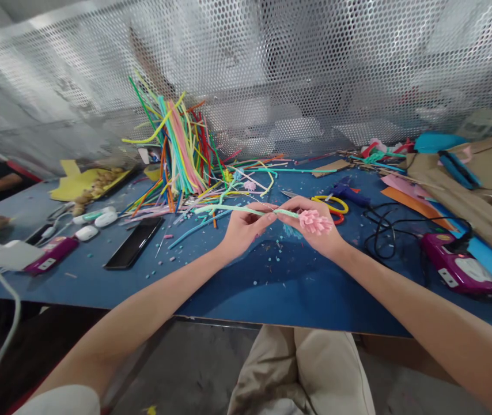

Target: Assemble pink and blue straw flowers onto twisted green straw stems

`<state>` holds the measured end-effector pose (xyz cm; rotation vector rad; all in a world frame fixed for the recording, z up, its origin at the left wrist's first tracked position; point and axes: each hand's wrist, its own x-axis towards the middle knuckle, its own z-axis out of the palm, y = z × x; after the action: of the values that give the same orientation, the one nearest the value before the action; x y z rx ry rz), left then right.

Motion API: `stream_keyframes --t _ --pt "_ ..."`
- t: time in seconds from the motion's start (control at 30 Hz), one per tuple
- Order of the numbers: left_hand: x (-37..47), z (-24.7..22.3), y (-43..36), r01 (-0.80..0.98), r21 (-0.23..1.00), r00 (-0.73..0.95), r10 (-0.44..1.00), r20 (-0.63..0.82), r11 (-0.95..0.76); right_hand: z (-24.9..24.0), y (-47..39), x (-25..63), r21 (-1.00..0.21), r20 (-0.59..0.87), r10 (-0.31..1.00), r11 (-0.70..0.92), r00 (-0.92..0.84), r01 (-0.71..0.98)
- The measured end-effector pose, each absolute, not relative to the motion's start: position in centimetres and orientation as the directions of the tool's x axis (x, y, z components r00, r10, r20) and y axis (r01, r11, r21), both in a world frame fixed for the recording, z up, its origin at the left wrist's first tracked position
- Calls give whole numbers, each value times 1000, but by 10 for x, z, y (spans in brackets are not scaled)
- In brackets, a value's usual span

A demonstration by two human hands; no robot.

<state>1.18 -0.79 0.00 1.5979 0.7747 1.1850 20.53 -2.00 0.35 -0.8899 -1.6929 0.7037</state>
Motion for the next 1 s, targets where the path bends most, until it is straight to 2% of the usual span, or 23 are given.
stream_keyframes --t 0.17,0.33,0.43,0.53,0.63,0.7,0.87,1.0 --pt "12 -1 -7 -110 939 300 890 343 -325 5 -21 205 -788 547 818 575 -178 222" --pt "10 3 -8 -74 960 306 910 279 -269 6 -23 204 -718 644 751 659 -145 226" --pt "9 3 -7 -96 968 303 919 251 -232 3 -19 206 -764 613 788 610 -55 210" --pt "8 2 -5 -177 968 291 930 222 -176 0 -8 214 -835 549 830 538 103 114" --pt "9 4 -3 -303 948 265 946 186 -101 -2 9 228 -835 542 801 548 253 54" --pt "9 6 -1 -395 918 234 961 151 -48 -1 19 239 -836 536 778 543 327 77" --pt "3 8 13 -534 846 135 987 87 -2 -1 31 253 -849 518 766 514 381 122" --pt "-3 4 22 -490 871 154 987 41 40 -4 29 251 -866 497 793 482 352 137"
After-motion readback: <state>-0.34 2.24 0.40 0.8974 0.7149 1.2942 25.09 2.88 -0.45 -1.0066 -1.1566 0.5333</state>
